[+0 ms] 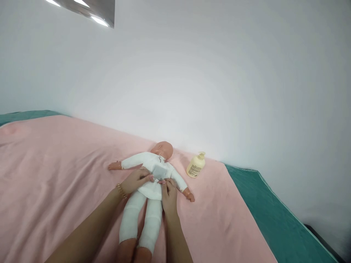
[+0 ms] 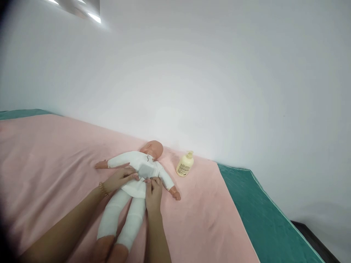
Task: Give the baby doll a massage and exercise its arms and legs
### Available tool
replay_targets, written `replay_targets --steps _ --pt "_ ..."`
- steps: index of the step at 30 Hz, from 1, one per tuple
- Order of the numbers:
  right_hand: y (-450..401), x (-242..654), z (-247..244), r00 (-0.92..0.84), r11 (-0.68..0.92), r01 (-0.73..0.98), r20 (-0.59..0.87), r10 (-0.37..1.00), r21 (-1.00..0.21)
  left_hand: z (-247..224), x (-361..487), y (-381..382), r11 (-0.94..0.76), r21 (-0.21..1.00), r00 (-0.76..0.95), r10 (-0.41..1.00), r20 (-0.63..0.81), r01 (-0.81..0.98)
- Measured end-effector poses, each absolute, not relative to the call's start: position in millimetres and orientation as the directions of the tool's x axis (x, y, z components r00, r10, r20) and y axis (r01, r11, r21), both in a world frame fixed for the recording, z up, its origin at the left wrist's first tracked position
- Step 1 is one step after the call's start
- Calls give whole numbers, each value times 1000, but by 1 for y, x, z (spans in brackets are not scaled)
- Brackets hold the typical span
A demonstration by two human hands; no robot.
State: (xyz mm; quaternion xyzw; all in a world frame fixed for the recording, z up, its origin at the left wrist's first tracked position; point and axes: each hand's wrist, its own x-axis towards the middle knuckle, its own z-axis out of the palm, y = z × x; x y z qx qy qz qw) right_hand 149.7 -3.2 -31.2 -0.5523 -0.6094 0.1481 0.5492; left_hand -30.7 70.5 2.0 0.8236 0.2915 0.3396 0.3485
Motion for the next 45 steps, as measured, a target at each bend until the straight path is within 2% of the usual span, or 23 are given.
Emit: replay_targets --steps 5,8,11,15,20,26,33,35,40,45 --pt "1 153 -24 220 332 490 483 848 -806 12 -32 69 -516 812 573 764 295 271" --pt "11 156 -11 296 351 467 518 803 -812 27 -28 74 -502 830 503 797 335 244" --pt "30 157 2 322 363 498 557 766 -788 38 -16 85 -594 769 470 763 444 237" --pt "54 157 7 298 276 637 559 774 -720 32 -1 102 -692 631 483 711 511 352" --pt "67 155 -7 227 229 690 506 832 -686 5 2 115 -676 541 534 732 423 500" --pt "68 151 -15 203 190 732 476 856 -654 -2 1 114 -622 513 514 781 355 592" --pt "59 151 -12 186 370 618 586 788 -694 -3 3 109 -741 423 470 663 583 521" --pt "58 150 -12 167 390 592 581 797 -705 -4 3 109 -746 418 465 656 594 518" --pt "63 150 -12 149 311 640 511 847 -703 -5 4 111 -713 462 508 701 501 527" --pt "64 150 -12 151 284 664 496 855 -692 -4 3 111 -705 472 519 709 477 530"
